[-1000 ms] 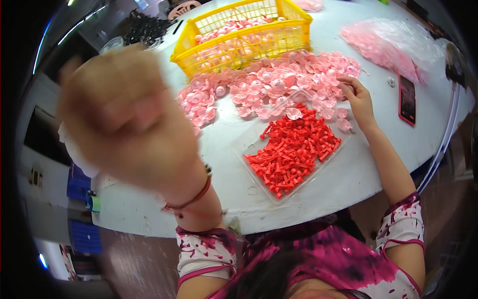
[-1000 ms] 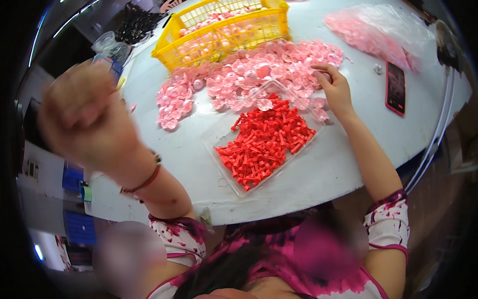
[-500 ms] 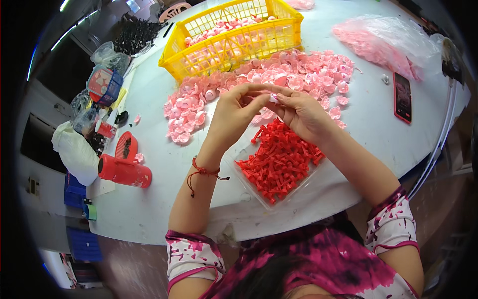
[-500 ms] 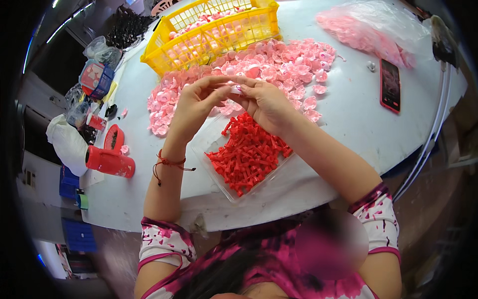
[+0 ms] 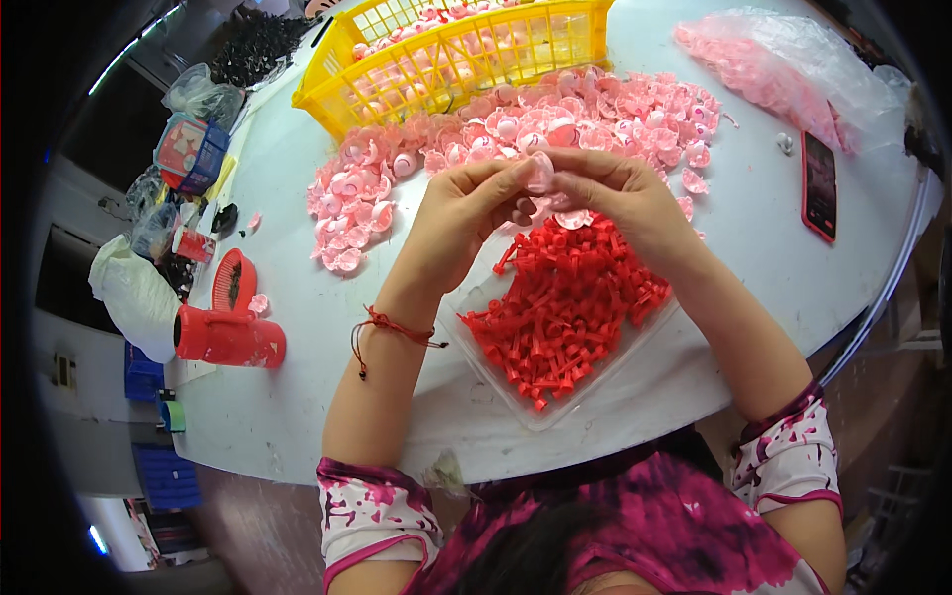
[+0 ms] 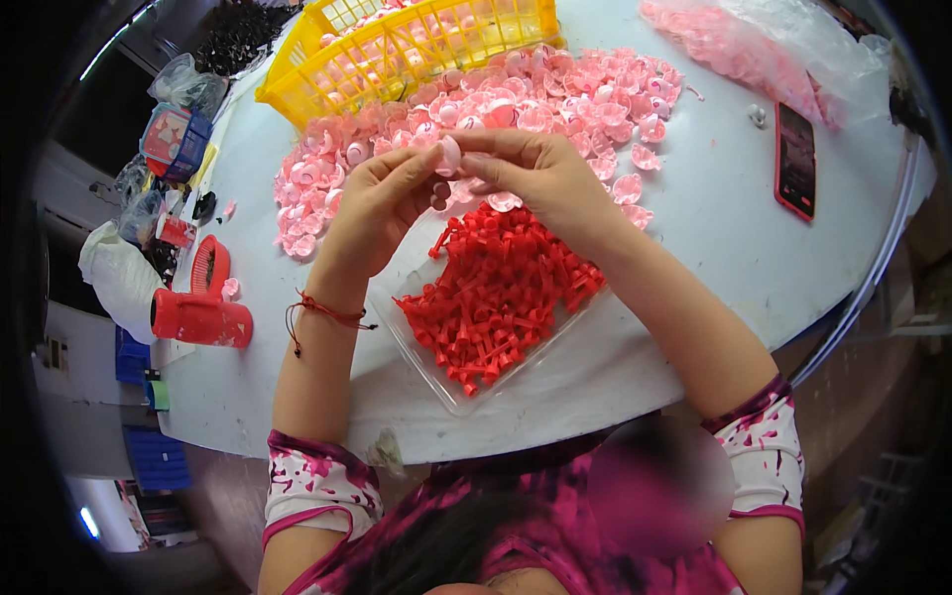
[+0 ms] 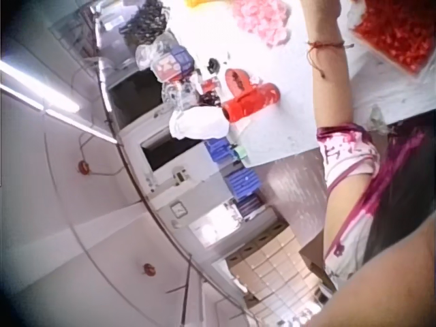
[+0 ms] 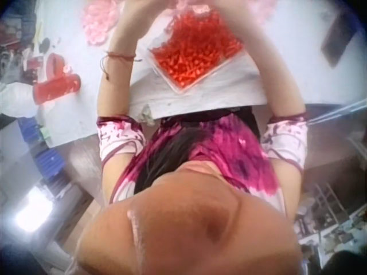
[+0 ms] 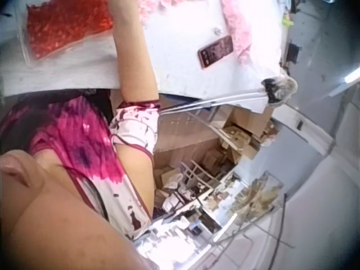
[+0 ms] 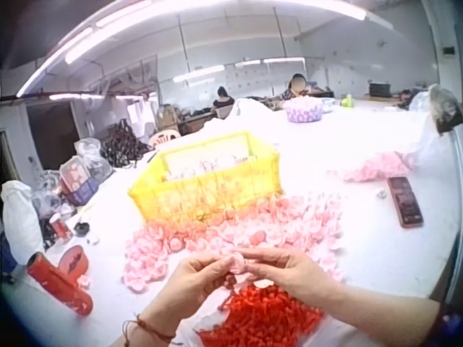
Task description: Assembling pink flower-like plastic pieces by joining them with red plastic components.
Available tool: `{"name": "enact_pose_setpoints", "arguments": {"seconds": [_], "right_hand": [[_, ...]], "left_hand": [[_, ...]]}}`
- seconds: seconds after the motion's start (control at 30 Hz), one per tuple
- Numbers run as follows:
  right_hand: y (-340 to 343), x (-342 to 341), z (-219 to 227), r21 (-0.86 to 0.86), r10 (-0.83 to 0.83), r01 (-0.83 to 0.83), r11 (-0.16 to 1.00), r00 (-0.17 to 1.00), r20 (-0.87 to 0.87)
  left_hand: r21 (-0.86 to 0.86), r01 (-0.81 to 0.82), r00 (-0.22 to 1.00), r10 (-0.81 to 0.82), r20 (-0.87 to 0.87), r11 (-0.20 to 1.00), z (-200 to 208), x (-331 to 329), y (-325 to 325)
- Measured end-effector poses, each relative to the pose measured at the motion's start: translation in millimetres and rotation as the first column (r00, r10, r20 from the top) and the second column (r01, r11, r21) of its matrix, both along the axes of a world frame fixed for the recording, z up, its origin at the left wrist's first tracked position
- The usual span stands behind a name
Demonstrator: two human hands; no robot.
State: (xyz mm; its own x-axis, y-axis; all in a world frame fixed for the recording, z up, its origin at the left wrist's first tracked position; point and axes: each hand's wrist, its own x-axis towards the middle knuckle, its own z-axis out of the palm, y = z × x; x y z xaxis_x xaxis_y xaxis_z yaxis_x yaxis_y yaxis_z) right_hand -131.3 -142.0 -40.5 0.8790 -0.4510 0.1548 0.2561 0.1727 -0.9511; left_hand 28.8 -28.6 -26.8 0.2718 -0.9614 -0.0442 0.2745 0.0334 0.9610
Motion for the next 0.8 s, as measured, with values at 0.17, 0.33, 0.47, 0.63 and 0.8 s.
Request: {"name": "enact_pose_setpoints", "arguments": {"seconds": [0.17,0.33,0.47,0.63,0.8], "right_hand": [[-2,0,1,-0.126,-0.085,0.102,0.987,0.987,0.134],[3,4,0,-0.16,-0.134,0.163,0.974,0.975,0.178],[7,4,-3,-0.229,-0.185,0.228,0.946,0.964,0.193],[11,-2,11,-0.126,-0.315,0.335,0.934,0.936,0.159],[11,0,0,0.045,-0.294,0.291,0.956,0.948,0.121]], "left_hand": [[-0.033,0.097,0.988,-0.1,-0.119,0.995,0,-1,0],[-0.039,0.127,0.987,-0.13,-0.095,0.991,-1,0,2],[-0.032,0.125,0.99,-0.127,-0.066,0.992,-3,-2,1],[-0.081,-0.069,0.945,0.091,0.313,0.994,29,31,13],[0.082,-0.238,0.451,0.036,0.892,0.968,15,53,21]]}}
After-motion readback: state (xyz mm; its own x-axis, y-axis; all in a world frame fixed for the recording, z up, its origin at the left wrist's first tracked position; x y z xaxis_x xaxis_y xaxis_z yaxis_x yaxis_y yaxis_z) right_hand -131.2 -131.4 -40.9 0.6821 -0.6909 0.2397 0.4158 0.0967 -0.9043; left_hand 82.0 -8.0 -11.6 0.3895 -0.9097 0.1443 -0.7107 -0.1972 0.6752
